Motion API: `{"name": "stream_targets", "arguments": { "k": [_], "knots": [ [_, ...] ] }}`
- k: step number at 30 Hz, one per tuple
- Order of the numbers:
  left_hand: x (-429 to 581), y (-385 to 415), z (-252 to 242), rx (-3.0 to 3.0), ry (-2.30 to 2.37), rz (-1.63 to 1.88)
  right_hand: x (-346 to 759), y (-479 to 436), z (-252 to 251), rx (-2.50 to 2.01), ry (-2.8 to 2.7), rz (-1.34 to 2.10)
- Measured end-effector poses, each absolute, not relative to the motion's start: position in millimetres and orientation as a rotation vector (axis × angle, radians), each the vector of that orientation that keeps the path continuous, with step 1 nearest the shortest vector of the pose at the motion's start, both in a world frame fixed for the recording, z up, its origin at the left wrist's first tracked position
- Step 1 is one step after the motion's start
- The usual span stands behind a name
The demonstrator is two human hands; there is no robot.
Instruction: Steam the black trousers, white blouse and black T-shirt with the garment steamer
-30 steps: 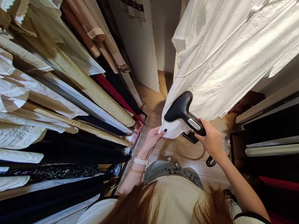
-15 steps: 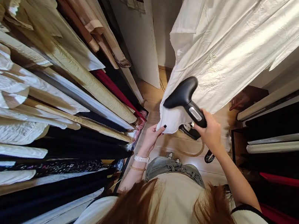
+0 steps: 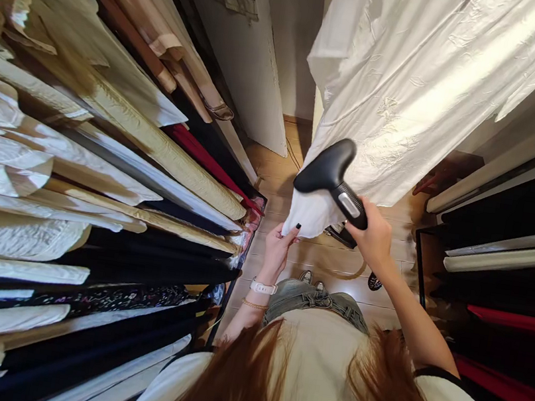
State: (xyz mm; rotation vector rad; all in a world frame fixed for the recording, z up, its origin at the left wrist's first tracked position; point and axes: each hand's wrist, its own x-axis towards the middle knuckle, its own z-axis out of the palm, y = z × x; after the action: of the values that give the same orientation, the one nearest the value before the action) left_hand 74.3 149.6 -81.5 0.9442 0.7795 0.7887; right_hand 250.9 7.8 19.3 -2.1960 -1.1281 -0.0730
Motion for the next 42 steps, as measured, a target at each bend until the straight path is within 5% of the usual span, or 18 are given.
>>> {"name": "stream_targets", "arguments": {
  "k": [9, 17, 25, 31, 36, 42],
  "knots": [
    [90.3, 137.7, -80.2, 0.736, 0.730, 0.764, 240.9, -11.8, -3.3, -2.244, -1.158, 0.102],
    [109.2, 126.5, -94.8, 0.469, 0.769, 0.732, 268.9, -3.6, 4.8, -2.254, -0.855, -0.107],
    [114.6, 124.5, -104.1, 0.719, 0.890, 0.805, 230.5, -27.9, -29.9, -2.172, -0.658, 0.114],
    [149.8, 195.2, -36.3, 1.313, 0.768, 1.255, 237.9, -68.4, -37.7, -2.145, -0.111, -0.083],
    [238.6, 220.7, 28.3, 1.652, 0.335, 1.063, 237.4, -95.9, -52.5, -1.996, 0.162, -0.115],
    [310.3, 212.1, 34.7, 1.767, 0.501, 0.987, 228.6, -116.4, -71.3, -1.946, 0.322, -0.141]
  ]
}}
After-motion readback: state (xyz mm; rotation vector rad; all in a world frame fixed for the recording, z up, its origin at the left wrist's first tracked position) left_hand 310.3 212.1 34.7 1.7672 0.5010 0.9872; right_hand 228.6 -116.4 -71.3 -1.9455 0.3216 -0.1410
